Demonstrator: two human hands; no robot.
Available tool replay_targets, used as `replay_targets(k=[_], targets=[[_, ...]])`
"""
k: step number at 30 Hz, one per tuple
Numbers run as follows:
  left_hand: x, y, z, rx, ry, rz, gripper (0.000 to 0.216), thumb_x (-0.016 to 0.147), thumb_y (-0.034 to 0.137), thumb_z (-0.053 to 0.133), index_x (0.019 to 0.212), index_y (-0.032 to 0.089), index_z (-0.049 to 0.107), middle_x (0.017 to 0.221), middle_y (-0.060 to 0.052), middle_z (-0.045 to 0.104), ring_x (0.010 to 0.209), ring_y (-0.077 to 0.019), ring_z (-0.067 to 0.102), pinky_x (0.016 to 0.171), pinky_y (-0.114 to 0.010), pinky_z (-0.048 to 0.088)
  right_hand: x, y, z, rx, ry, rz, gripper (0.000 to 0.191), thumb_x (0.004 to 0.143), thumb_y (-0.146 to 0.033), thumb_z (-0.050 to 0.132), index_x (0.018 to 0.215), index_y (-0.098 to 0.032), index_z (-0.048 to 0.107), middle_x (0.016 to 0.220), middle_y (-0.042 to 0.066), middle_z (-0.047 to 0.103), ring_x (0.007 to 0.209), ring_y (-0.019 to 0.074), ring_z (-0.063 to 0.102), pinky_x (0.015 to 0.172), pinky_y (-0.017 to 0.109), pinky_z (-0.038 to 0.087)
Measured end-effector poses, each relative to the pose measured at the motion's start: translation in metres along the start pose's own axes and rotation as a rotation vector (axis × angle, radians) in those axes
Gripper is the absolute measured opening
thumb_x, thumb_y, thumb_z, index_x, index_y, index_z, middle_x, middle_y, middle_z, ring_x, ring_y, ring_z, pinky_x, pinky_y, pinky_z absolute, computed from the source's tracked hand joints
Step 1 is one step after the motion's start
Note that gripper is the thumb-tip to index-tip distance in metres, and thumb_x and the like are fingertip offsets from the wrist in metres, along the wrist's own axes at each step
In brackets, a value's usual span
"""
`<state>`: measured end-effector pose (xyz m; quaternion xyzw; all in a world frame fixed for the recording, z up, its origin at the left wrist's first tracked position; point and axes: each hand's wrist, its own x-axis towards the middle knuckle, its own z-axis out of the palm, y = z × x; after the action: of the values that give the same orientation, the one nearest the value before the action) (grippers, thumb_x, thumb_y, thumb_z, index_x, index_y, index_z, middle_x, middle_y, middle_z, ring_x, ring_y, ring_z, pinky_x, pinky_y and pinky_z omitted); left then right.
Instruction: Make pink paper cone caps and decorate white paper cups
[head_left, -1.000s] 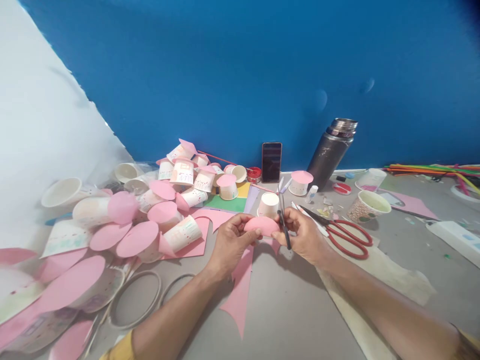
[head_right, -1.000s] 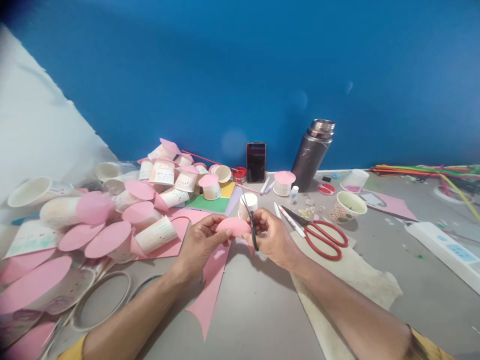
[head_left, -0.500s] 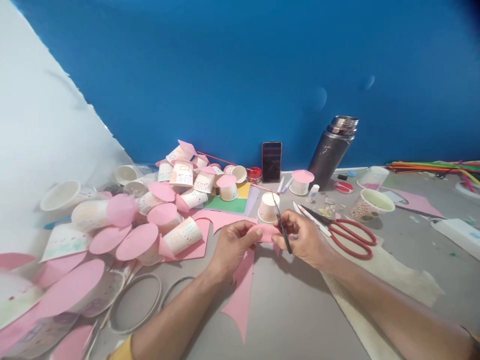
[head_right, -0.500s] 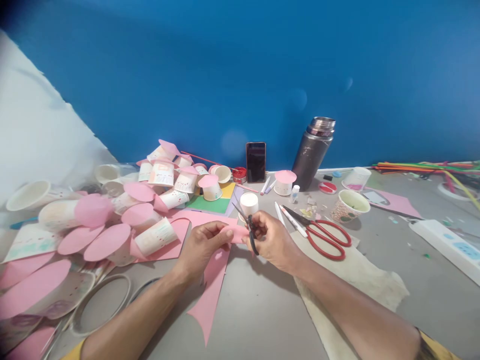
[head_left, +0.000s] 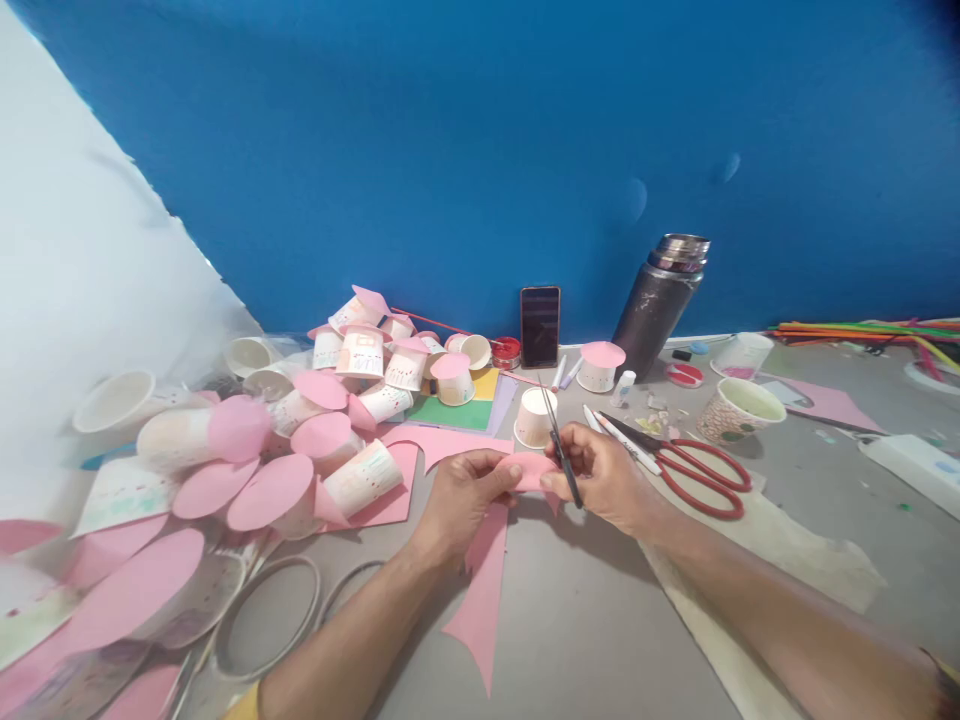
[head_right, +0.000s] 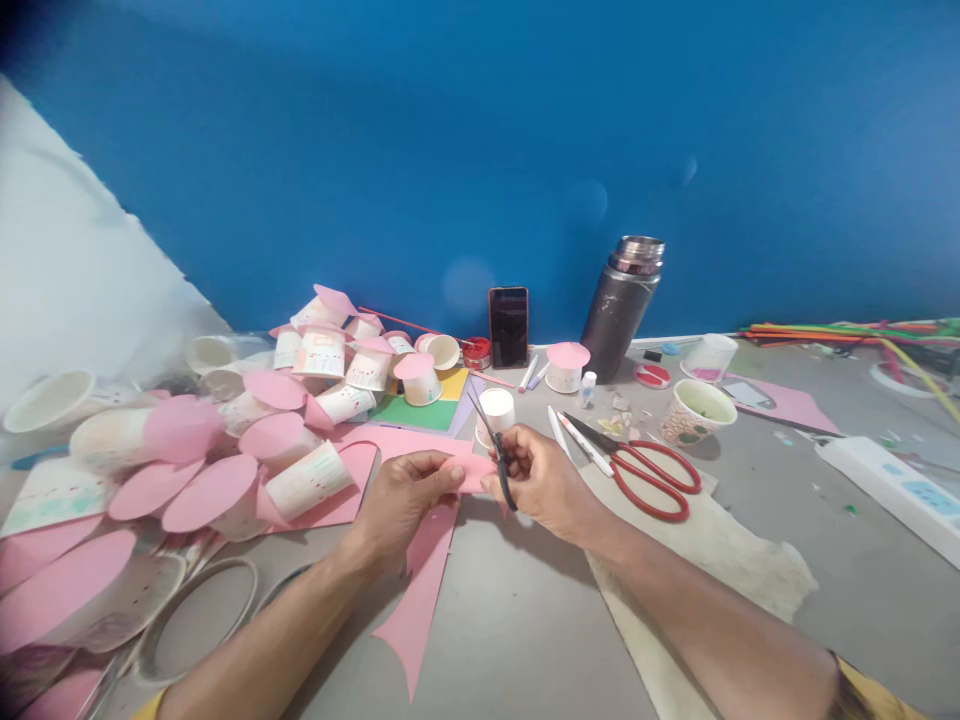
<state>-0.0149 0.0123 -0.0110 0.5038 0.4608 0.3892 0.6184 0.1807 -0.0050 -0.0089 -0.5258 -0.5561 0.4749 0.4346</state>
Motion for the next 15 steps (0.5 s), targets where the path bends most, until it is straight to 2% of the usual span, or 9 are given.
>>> replay_targets(k=[15], targets=[[0.0006, -0.0010, 0.0009, -0.044, 0.010, -0.065, 0.027, 0.070, 0.039, 0.083, 0.069, 0.015, 0.074, 0.066, -0.001, 0.065, 0.061, -0.0129, 0.058, 0.063, -0.026, 0.045, 0.0023, 0.0081, 0.0009, 0.077, -0.034, 0.036, 0.037, 0.062, -0.024, 0.086, 0.089, -0.018, 0.061, 0.068, -0.007, 0.057, 0.062, 0.0097, 0.048, 0.058, 0.023, 0.038]])
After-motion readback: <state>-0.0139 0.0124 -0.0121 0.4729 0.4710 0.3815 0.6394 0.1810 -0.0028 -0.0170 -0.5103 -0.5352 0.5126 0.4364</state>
